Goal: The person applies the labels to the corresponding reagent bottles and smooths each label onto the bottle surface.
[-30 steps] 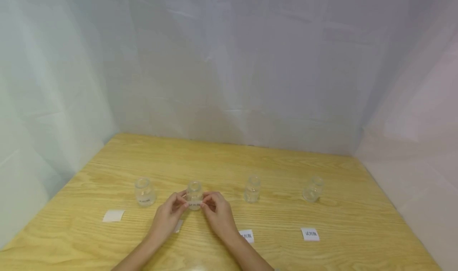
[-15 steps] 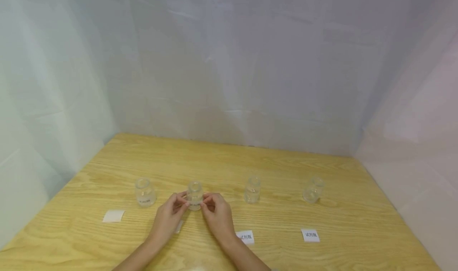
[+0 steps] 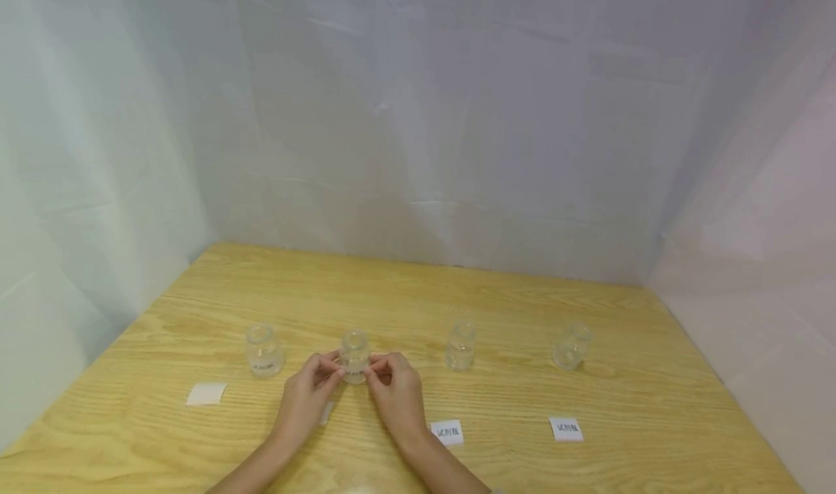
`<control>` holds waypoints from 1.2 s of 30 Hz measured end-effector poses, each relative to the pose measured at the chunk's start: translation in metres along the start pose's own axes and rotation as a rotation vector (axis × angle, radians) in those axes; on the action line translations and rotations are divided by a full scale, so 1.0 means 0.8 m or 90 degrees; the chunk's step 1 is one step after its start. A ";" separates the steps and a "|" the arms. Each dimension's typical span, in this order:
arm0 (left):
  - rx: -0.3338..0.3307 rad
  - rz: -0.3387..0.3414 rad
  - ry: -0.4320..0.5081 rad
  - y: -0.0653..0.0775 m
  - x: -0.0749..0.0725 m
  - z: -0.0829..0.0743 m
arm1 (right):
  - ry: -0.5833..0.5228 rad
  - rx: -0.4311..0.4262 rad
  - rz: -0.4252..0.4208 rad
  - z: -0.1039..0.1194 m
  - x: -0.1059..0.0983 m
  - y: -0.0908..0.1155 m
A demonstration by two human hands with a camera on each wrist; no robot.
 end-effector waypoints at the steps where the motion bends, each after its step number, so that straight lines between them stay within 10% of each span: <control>1: 0.000 -0.001 -0.001 0.000 0.000 0.000 | -0.002 0.001 -0.002 -0.002 0.000 0.000; 12: -0.072 0.014 0.120 0.002 -0.001 0.005 | -0.025 0.018 -0.008 -0.005 -0.002 0.000; 20: -0.106 0.032 0.068 -0.002 0.003 0.008 | -0.065 0.061 0.014 -0.006 -0.003 0.000; 29: -0.042 0.104 0.072 -0.010 0.002 0.002 | -0.105 0.045 0.090 0.034 -0.003 -0.003; 36: -0.008 0.075 0.065 -0.015 -0.003 0.006 | -0.097 0.023 0.101 0.039 -0.001 -0.003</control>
Point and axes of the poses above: each hand's wrist, its own y-axis away from the middle knuckle, its own x-axis out of the palm, z = x × y, the point moved 5 cm from there along -y, towards the middle knuckle, and after that the axes turned 6 degrees about -y, right-handed, at the moved point
